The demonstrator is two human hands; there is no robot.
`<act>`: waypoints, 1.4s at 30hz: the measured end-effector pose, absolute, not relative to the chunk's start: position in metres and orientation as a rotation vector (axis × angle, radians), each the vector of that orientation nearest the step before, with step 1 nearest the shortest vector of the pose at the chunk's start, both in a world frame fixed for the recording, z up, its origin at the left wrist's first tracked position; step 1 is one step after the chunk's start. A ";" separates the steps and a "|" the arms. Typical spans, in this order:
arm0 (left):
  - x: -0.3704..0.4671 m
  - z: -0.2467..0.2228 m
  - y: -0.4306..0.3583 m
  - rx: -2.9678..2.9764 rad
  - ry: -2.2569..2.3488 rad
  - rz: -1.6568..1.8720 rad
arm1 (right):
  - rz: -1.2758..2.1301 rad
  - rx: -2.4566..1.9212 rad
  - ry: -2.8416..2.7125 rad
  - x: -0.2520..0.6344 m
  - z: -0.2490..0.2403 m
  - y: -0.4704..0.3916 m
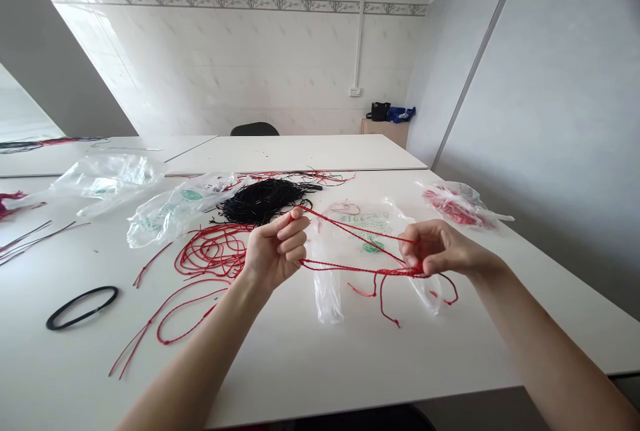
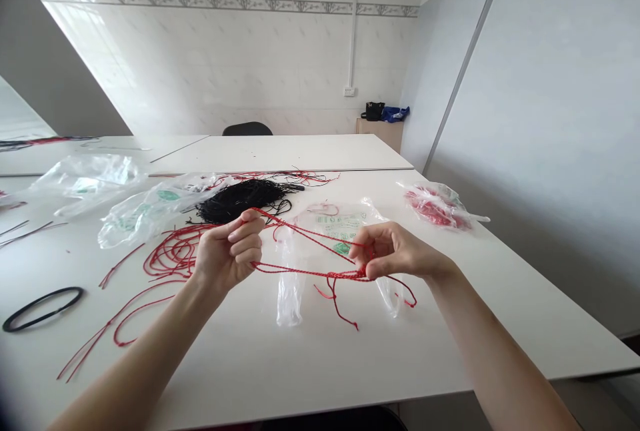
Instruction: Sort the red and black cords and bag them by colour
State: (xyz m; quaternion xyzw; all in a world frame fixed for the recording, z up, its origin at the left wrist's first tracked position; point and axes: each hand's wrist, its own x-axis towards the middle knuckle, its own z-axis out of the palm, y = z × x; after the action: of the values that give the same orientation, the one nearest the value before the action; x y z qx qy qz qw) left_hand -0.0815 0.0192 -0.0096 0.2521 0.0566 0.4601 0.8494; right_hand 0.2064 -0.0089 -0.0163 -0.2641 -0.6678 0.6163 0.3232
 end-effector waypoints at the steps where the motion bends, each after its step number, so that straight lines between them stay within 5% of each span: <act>1: -0.082 -0.010 0.020 0.522 0.114 0.975 | 1.619 -0.677 -1.789 0.208 -0.015 -0.009; 23: -0.087 -0.012 0.028 0.502 0.088 1.024 | 1.064 -0.877 -1.760 0.197 -0.022 -0.007; 37: -0.087 -0.012 0.029 0.515 0.119 1.057 | 1.408 -0.733 -1.906 0.202 -0.019 -0.011; 42: -0.087 -0.013 0.029 0.516 0.143 1.054 | 1.261 -0.904 -1.930 0.198 -0.016 -0.014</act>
State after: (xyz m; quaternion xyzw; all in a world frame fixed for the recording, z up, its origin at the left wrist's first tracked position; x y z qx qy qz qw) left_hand -0.0873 0.0292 -0.0128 0.2432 0.0673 0.4969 0.8303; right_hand 0.1985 -0.0138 -0.0162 -0.3451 -0.7366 0.4814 0.3265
